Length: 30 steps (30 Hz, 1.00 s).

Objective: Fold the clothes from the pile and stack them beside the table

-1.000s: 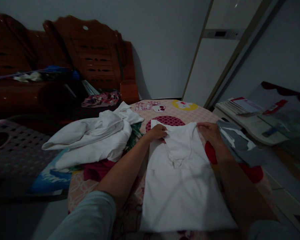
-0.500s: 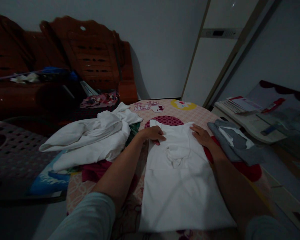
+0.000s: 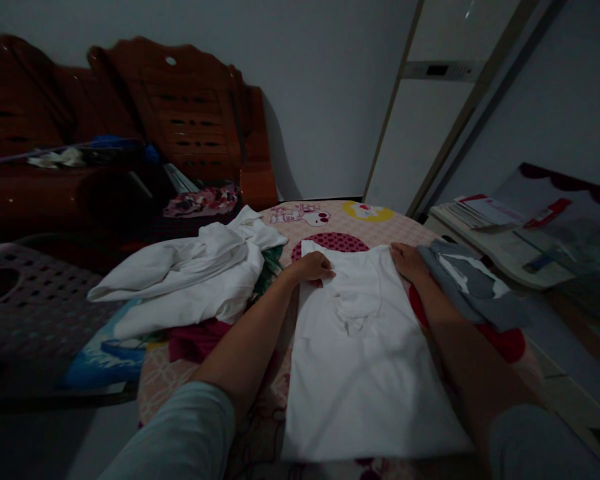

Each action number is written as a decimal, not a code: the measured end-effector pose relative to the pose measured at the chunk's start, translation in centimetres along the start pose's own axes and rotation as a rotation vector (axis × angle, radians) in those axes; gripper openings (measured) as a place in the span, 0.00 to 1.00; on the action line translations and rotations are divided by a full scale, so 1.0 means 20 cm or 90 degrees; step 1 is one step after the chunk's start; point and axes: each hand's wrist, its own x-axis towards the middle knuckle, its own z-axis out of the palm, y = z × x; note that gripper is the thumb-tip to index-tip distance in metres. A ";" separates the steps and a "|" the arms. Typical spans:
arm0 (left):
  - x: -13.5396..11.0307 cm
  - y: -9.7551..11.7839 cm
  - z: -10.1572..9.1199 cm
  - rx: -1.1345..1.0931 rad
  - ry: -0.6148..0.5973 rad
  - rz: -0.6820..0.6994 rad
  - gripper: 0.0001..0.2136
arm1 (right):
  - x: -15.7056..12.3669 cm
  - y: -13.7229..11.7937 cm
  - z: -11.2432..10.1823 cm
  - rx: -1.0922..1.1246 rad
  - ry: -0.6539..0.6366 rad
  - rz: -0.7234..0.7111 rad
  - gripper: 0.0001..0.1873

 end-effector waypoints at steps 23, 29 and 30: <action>0.01 0.04 0.06 0.275 0.183 -0.028 0.11 | -0.17 -0.35 -0.19 -0.040 0.013 -0.098 0.15; 0.02 0.03 0.06 0.246 0.170 -0.018 0.10 | -0.63 -0.57 -0.26 0.032 -0.221 -0.351 0.05; 0.02 0.02 0.06 0.249 0.172 -0.015 0.10 | -0.68 -0.58 -0.24 -0.022 -0.218 -0.370 0.04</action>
